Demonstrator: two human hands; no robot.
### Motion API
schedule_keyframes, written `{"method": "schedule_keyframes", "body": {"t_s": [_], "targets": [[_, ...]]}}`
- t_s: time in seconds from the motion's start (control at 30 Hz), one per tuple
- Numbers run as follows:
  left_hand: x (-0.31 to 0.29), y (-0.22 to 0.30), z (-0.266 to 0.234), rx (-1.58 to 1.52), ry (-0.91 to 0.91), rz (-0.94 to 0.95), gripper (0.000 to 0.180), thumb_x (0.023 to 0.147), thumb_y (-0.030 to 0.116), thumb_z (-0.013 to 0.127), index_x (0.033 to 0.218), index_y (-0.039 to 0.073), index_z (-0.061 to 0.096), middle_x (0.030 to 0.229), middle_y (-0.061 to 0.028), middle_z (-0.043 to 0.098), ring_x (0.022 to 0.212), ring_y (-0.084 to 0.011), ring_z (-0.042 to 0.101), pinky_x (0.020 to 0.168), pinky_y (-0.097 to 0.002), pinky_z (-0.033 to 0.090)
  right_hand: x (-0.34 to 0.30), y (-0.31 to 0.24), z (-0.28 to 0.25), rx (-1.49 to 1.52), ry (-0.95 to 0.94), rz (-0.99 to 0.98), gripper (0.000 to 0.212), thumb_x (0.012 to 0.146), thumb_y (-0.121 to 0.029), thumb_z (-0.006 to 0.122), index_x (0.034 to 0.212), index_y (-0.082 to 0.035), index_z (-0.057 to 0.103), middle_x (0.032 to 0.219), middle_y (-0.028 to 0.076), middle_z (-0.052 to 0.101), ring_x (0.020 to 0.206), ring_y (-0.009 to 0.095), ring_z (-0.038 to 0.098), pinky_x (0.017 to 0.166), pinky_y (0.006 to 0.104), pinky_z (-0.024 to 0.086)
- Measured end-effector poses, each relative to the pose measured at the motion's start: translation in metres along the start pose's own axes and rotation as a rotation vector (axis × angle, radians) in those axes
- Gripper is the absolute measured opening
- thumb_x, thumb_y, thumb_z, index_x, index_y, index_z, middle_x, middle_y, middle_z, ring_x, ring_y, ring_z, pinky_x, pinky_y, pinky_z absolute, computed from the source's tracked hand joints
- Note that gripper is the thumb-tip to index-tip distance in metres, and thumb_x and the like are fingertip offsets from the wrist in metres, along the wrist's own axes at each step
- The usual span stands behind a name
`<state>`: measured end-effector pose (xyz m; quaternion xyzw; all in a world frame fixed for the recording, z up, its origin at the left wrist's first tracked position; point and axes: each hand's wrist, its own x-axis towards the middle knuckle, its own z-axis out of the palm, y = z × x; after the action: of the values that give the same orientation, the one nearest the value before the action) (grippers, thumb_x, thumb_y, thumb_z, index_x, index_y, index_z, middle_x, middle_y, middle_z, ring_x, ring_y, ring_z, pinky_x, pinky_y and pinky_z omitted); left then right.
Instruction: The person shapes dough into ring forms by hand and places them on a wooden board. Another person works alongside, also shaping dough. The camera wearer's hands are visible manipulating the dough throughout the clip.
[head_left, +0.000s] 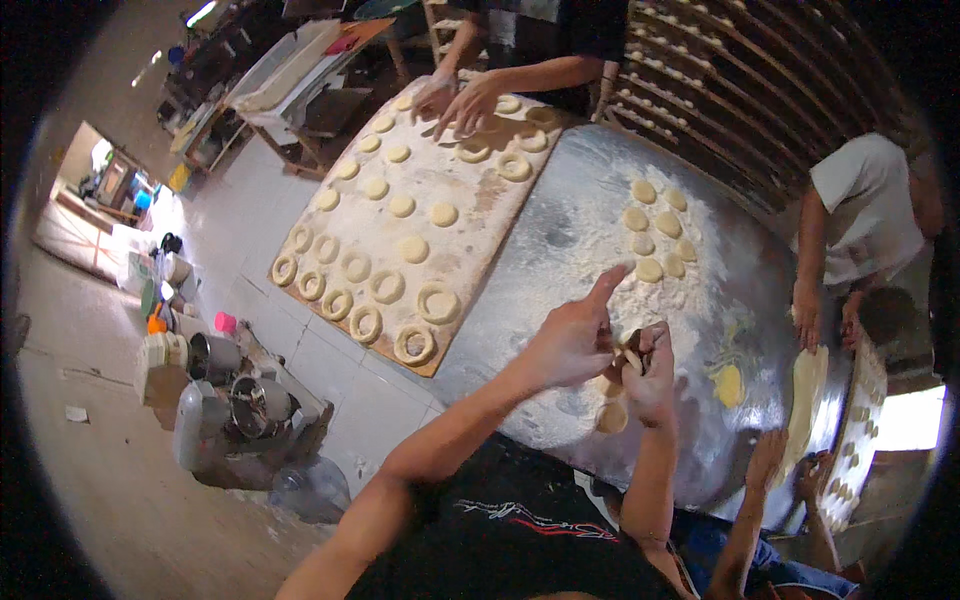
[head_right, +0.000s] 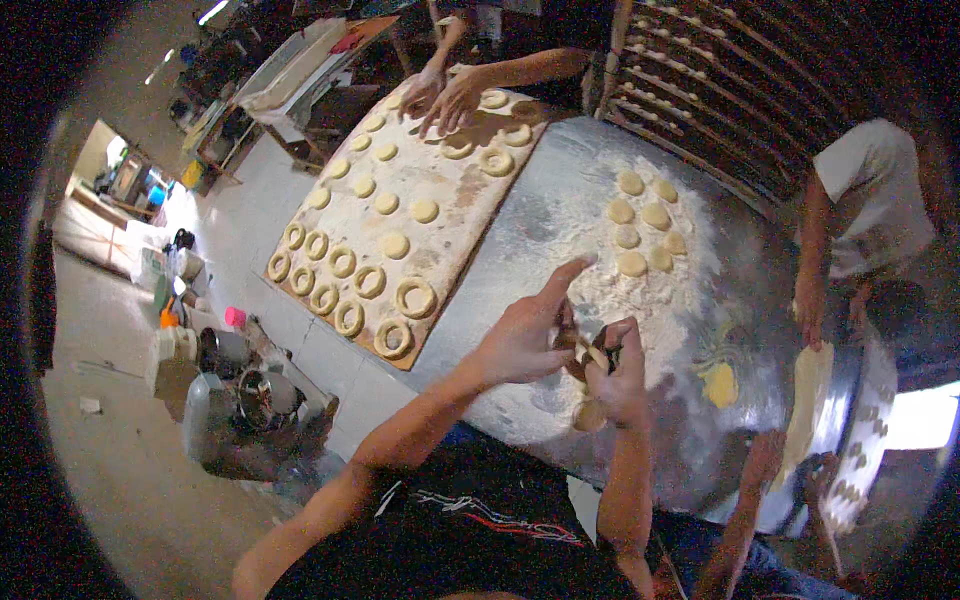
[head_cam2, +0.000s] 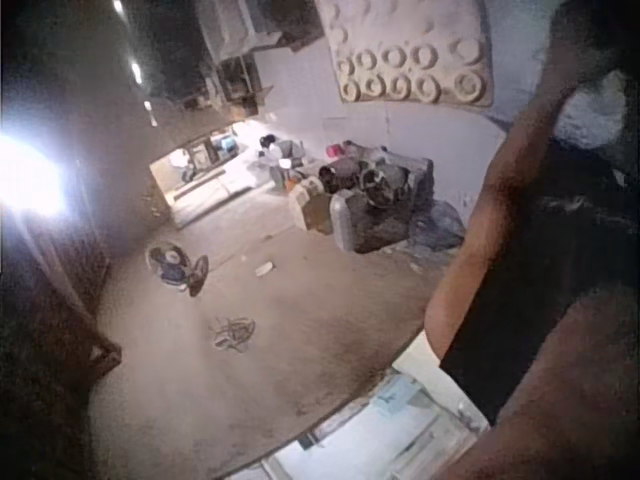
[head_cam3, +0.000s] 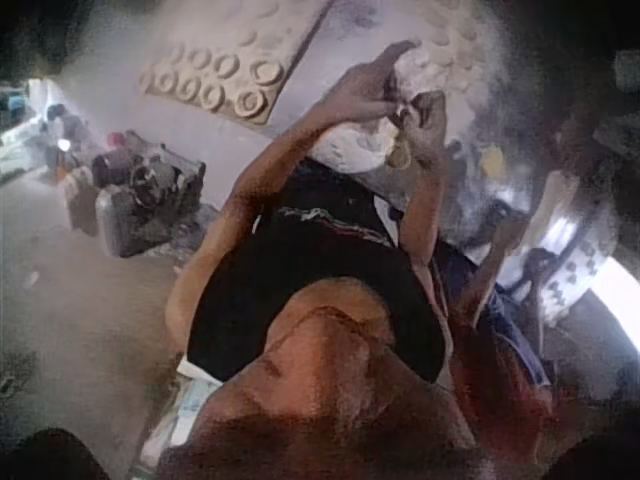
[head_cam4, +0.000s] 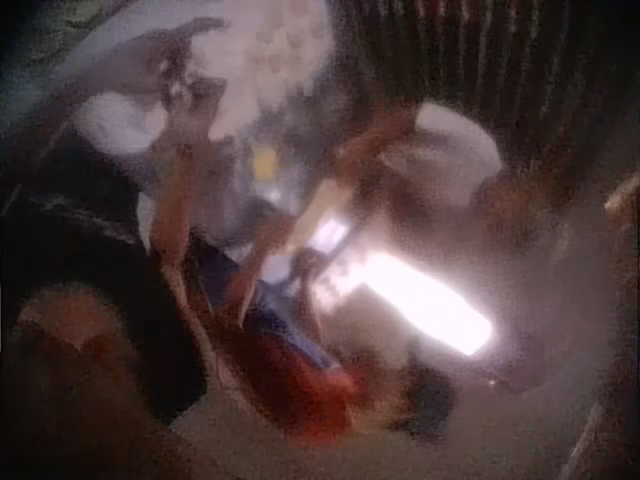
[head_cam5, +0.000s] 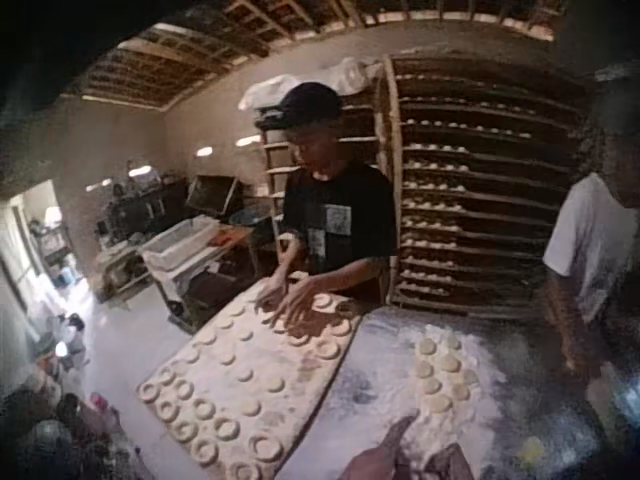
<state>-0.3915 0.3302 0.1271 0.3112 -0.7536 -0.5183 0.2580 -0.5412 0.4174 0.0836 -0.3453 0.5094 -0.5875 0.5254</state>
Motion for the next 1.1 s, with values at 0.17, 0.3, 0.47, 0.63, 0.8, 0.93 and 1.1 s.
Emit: {"method": "schedule_keyframes", "body": {"t_s": [0.17,0.3,0.47,0.63,0.8,0.93,1.1], "targets": [[0.005,-0.029,-0.021,0.234,0.168,0.165,0.085,0.078,0.009,0.069,0.148,0.015,0.021,0.113,-0.0249,0.054,0.083,-0.0366,0.063,0.077,-0.0442,0.052,0.027,0.0,0.045,-0.869,0.43,-0.477,0.03,0.079,0.011,0.056,0.088,-0.006,0.034,0.076,0.002,0.039,0.066,0.014,0.041,0.061,0.0296,0.039],[-0.002,-0.053,-0.042,-0.586,-0.136,-0.152,0.071,0.087,0.011,0.061,0.147,0.013,0.022,0.089,-0.0144,0.061,0.075,-0.0239,0.061,0.069,-0.035,0.05,0.038,-0.003,0.072,-0.103,0.342,0.229,0.028,0.086,-0.003,0.06,0.1,-0.004,0.036,0.073,0.004,0.045,0.065,0.015,0.046,0.061,0.0342,0.042],[-0.003,-0.054,-0.036,-0.51,0.594,-0.259,0.055,0.095,0.017,0.046,0.145,0.009,0.024,0.076,-0.0077,0.055,0.068,-0.019,0.054,0.064,-0.0339,0.046,0.023,0.013,0.101,-0.208,0.089,-0.163,0.038,0.085,-0.006,0.059,0.106,-0.012,0.027,0.087,0.003,0.045,0.076,0.012,0.046,0.078,0.0281,0.044],[-0.01,-0.056,-0.024,-0.176,0.761,0.22,0.05,0.099,0.019,0.041,0.146,0.013,0.025,0.082,-0.0068,0.055,0.061,-0.015,0.049,0.055,-0.0322,0.044,0.013,0.018,0.107,0.044,0.043,-0.137,0.045,0.071,0.003,0.052,0.104,-0.012,0.027,0.087,0.003,0.045,0.083,0.011,0.043,0.084,0.0246,0.039],[-0.022,-0.055,-0.017,-0.88,0.558,-0.208,0.048,0.099,0.026,0.043,0.143,0.012,0.029,0.079,-0.0052,0.053,0.054,-0.0139,0.044,0.048,-0.0302,0.04,0.003,0.002,0.1,0.319,-0.071,-0.005,0.048,0.071,-0.007,0.053,0.111,-0.012,0.027,0.088,0.005,0.045,0.08,0.013,0.044,0.076,0.0243,0.039],[-0.028,-0.051,-0.008,-0.204,0.7,0.308,0.043,0.097,0.021,0.042,0.138,0.008,0.038,0.078,-0.0047,0.052,0.056,-0.0138,0.044,0.049,-0.0314,0.04,-0.004,-0.004,0.09,0.266,-0.184,-0.032,0.049,0.072,-0.012,0.052,0.115,-0.013,0.029,0.08,0.002,0.041,0.074,0.011,0.044,0.072,0.0227,0.038],[-0.039,-0.055,-0.012,-0.331,0.54,-0.031,0.051,0.093,0.014,0.047,0.142,0.009,0.033,0.08,-0.0091,0.053,0.062,-0.0199,0.049,0.058,-0.0327,0.044,-0.001,0.007,0.082,0.237,-0.17,0.132,0.036,0.079,-0.016,0.05,0.11,-0.015,0.032,0.079,-0.001,0.039,0.068,0.01,0.043,0.061,0.0226,0.036]]}}
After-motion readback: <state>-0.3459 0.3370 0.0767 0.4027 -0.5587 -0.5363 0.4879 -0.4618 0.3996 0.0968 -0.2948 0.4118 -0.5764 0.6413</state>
